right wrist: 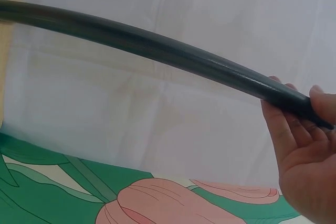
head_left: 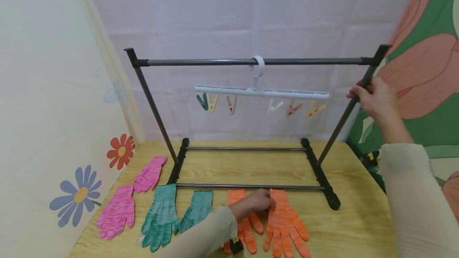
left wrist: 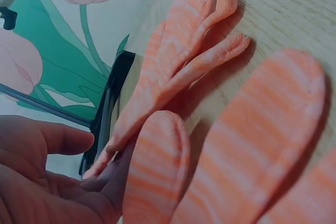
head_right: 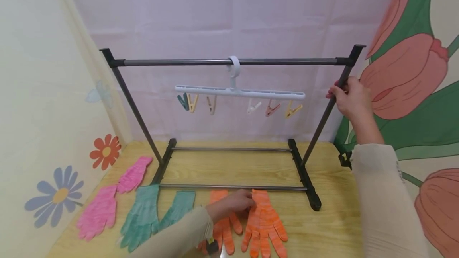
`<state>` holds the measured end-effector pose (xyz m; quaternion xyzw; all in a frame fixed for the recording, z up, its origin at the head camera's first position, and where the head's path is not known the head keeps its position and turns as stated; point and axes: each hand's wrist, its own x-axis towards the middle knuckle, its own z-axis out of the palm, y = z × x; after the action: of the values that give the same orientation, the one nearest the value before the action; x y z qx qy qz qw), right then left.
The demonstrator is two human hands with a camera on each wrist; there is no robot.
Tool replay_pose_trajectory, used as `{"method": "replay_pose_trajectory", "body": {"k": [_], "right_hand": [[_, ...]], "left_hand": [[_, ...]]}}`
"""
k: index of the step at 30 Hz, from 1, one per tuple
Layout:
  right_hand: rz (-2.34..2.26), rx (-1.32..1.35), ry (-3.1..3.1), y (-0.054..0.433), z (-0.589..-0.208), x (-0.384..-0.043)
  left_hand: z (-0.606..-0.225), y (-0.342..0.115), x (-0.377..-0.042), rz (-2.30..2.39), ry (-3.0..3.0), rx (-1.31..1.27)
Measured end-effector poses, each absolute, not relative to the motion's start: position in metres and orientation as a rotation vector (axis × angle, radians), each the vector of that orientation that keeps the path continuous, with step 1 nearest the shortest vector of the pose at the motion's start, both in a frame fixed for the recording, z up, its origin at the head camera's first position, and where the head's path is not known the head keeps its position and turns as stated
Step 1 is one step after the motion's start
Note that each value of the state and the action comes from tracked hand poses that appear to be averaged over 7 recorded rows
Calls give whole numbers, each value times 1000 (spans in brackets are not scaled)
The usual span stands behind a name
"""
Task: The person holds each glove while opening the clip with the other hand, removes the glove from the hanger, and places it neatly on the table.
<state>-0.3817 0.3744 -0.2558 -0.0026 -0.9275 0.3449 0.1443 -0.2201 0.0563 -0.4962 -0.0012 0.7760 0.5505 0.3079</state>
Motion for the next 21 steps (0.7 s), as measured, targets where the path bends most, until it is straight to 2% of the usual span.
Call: {"method": "replay_pose_trajectory", "body": {"k": [21], "right_hand": [[1012,-19,-2694,376,-256,-383]], "left_hand": [[-495,52,-219,1446,2087,19]]}}
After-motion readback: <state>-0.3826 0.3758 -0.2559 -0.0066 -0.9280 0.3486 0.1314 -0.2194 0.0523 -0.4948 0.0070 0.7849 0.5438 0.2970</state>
